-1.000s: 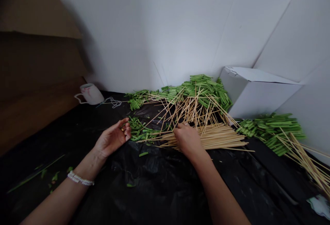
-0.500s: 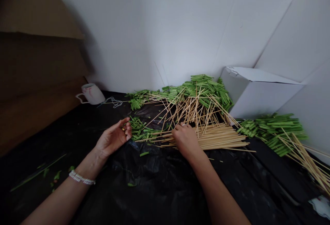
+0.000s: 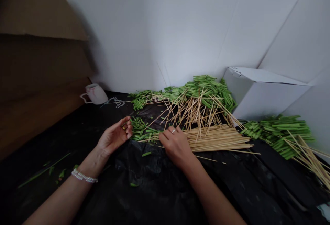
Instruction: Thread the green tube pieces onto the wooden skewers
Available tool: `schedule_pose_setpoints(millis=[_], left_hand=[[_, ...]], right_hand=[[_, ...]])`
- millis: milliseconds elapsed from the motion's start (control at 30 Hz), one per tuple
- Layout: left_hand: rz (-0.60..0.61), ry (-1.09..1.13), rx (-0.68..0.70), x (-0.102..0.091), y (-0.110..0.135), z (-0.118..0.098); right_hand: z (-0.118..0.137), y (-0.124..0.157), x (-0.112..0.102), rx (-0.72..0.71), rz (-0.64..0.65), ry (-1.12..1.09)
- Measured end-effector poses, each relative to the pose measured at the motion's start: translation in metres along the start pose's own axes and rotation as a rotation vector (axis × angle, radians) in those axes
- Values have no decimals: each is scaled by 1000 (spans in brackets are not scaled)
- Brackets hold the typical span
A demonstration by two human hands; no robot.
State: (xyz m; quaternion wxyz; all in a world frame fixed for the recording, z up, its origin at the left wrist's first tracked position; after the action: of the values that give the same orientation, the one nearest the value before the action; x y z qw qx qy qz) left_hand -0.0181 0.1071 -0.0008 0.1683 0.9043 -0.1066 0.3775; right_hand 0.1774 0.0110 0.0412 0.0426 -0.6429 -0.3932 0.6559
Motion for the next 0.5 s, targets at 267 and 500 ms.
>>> schedule_pose_setpoints(millis=[267, 500], left_hand=[[-241, -497, 455, -11, 1, -27], [-211, -992, 738, -3, 8, -30]], right_hand=[[71, 6, -41, -312, -393, -133], [66, 5, -43, -284, -398, -67]])
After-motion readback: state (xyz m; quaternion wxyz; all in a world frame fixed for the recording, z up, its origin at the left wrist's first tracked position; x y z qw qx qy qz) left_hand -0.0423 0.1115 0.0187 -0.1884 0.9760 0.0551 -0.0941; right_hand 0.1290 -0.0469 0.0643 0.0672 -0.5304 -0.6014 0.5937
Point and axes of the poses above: each hand's wrist, its own y-axis away from the middle knuckle, its own x-axis out of the palm, z = x × y, the point moved 7 cm from there along -y, towards the middle knuckle, and after that the axes turned 5 degrees about -z, right-handed, at the moved point
